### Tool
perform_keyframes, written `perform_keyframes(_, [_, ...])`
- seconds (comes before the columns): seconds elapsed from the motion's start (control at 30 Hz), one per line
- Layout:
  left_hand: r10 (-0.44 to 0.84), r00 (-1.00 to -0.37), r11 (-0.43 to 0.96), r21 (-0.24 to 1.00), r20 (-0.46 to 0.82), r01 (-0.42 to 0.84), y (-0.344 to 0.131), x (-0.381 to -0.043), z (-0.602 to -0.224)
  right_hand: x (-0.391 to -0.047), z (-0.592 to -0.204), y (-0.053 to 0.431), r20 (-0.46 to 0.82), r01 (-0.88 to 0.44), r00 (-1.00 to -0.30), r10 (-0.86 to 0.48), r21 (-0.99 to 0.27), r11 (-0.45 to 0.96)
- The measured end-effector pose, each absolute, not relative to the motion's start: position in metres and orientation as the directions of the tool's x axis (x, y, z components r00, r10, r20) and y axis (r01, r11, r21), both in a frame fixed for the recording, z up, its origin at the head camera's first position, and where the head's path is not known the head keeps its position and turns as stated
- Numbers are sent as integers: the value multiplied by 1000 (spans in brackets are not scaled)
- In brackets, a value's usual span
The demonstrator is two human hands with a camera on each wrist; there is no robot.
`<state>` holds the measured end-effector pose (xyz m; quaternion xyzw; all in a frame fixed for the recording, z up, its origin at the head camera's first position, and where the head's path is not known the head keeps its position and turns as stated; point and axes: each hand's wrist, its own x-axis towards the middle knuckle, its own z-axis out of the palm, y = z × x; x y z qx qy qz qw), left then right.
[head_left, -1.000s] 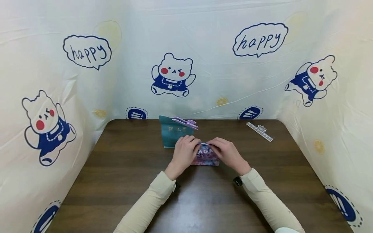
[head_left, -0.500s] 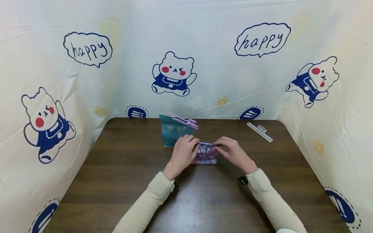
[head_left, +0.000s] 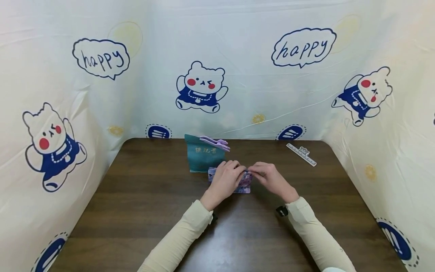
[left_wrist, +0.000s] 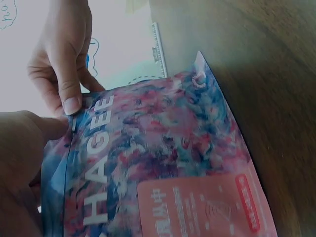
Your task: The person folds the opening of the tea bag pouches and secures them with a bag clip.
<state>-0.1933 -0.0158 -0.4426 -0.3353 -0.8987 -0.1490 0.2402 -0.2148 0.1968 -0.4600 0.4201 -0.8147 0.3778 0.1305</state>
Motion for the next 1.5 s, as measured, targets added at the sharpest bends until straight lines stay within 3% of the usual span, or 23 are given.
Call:
perform_keyframes(0.37, [498, -703, 788, 73, 507, 611, -12, -197, -449, -223, -465, 193, 519, -753, -637, -570, -578, 315])
perform_keyframes(0.57, [498, -713, 790, 81, 493, 607, -12, -197, -446, -224, -465, 195, 542, -771, -611, -577, -573, 277])
perform_keyframes(0.93, [480, -736, 816, 65, 478, 574, -9, -198, -444, -222, -451, 194, 486, -748, -642, -593, -569, 343])
perform_keyframes(1.5, [482, -701, 793, 78, 526, 604, -16, -200, -446, -218, -455, 180, 537, -744, -662, -523, -555, 372])
